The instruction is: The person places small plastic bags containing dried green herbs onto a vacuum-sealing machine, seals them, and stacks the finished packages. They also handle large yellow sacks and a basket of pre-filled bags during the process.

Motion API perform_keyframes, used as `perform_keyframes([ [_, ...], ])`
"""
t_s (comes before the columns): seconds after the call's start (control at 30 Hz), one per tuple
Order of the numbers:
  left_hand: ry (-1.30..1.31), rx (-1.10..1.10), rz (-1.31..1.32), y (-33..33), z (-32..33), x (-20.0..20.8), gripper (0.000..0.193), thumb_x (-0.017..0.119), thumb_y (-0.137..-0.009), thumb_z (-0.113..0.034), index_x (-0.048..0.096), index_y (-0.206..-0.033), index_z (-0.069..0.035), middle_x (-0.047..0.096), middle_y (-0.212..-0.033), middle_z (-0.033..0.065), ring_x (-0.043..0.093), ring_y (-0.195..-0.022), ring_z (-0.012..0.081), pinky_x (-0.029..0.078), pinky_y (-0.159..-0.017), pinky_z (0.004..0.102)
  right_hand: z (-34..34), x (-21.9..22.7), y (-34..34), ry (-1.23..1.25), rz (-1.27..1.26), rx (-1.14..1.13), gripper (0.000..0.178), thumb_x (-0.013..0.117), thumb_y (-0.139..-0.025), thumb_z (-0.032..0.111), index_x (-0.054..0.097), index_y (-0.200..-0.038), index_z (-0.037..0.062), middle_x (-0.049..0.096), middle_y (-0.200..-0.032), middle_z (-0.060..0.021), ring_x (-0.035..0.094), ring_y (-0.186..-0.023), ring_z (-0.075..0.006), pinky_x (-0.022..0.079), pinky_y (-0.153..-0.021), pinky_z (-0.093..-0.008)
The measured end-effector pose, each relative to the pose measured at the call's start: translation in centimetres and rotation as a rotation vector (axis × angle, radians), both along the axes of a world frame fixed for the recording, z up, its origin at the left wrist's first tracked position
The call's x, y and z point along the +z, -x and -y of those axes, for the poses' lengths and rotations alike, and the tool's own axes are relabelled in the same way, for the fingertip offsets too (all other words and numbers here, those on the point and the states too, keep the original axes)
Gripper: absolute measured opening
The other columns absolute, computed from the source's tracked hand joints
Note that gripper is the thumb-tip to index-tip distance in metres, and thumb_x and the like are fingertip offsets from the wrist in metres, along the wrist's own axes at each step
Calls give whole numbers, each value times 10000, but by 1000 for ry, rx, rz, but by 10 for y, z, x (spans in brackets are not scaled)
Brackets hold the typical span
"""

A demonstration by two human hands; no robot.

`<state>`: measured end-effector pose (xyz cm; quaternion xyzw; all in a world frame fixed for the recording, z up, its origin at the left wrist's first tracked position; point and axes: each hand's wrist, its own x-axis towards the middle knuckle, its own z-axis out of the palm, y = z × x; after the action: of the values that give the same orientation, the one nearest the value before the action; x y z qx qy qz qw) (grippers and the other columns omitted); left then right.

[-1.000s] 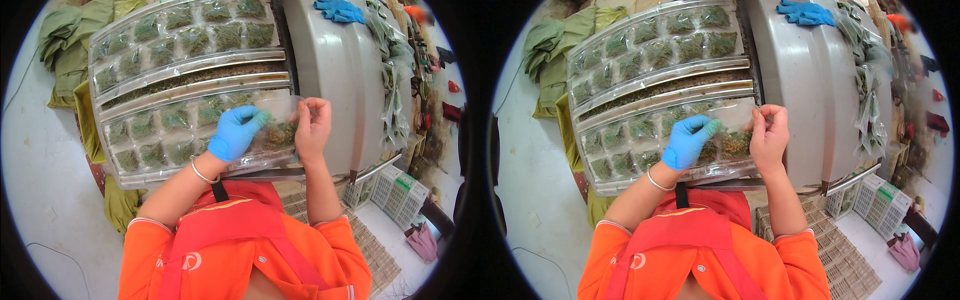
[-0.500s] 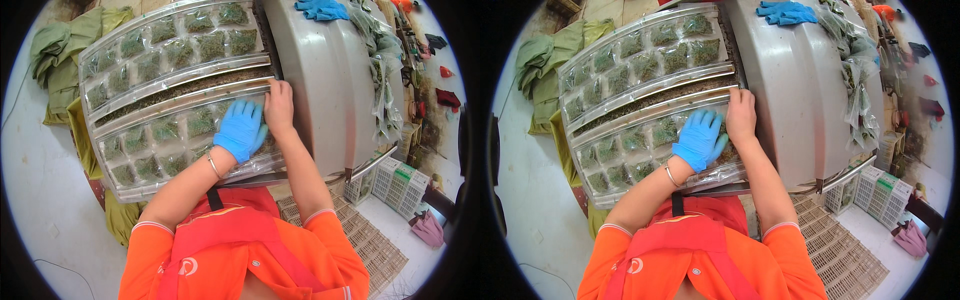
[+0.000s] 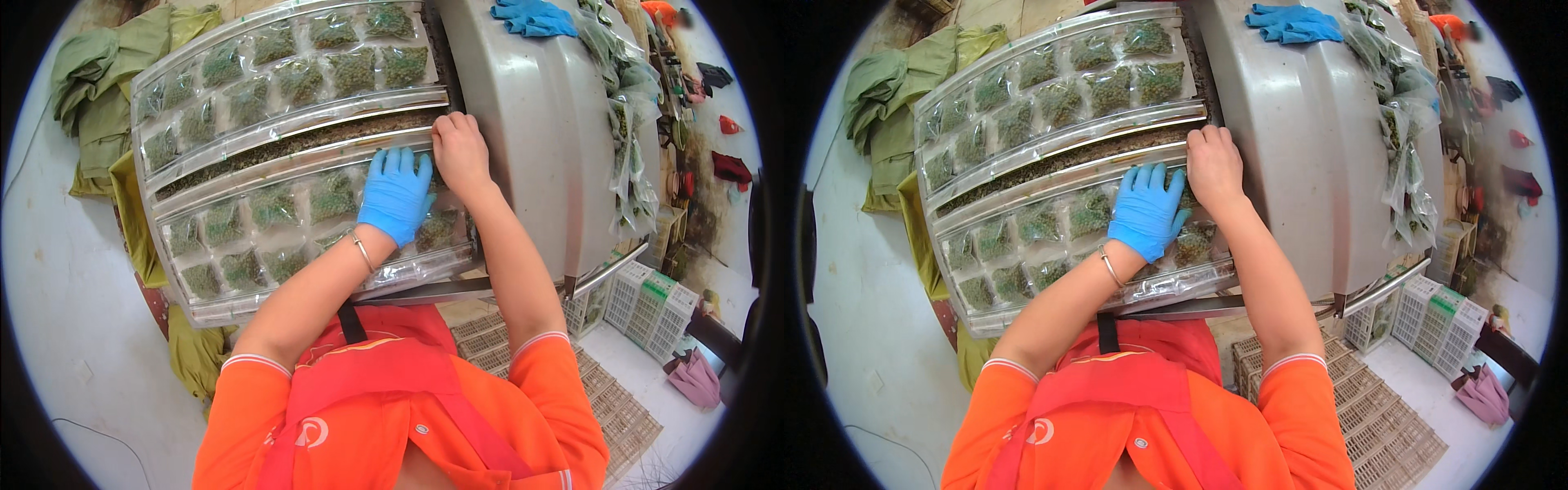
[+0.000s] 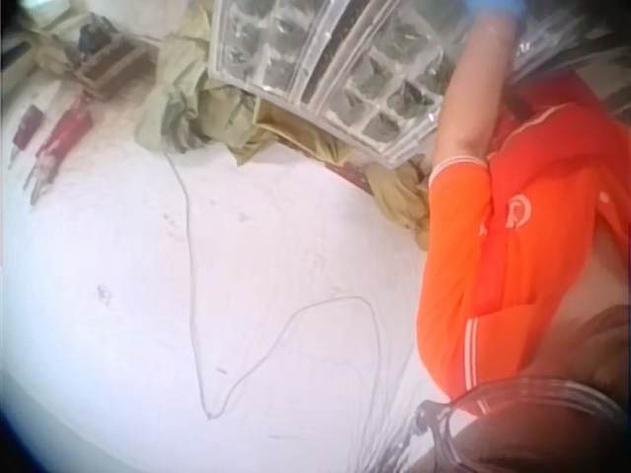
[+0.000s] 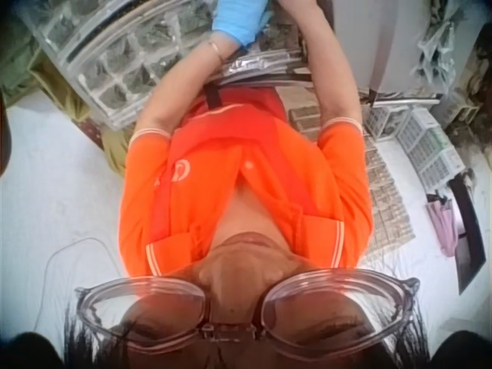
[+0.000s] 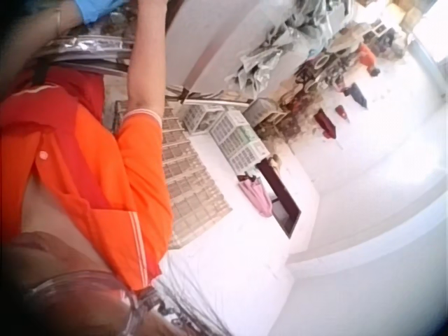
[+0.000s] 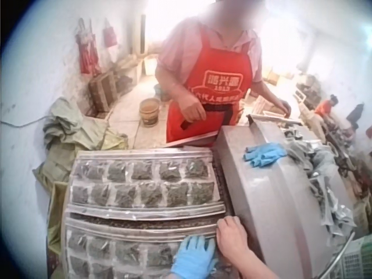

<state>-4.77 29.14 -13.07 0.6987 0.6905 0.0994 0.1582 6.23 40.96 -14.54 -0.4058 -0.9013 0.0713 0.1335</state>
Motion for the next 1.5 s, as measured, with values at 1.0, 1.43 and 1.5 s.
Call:
perform_keyframes([
  [1.0,-90,29,-66,48,45,-22,616,686,-818,-368,523,-1300,-20,537,-1324,181,482,-1249,335,349,-1079,483,16,8,51,328,18,324,166,718,-747,86,651,-891,136,552,-906,-27,517,-986,-242,339,-849,-393],
  [1.43,132,-1,3,55,25,7,863,661,-774,-490,414,-1419,28,384,-1486,235,396,-1325,408,307,-1086,537,57,184,-92,225,-348,-208,153,770,-731,6,650,-827,17,666,-828,-78,614,-825,-250,480,-769,-330],
  [1.5,243,5,-47,51,18,30,863,666,-784,-510,415,-1415,22,385,-1483,238,381,-1344,402,290,-1106,537,74,197,-208,173,-301,-467,276,757,-773,64,673,-1034,29,669,-1051,-130,603,-997,-265,463,-861,-371],
])
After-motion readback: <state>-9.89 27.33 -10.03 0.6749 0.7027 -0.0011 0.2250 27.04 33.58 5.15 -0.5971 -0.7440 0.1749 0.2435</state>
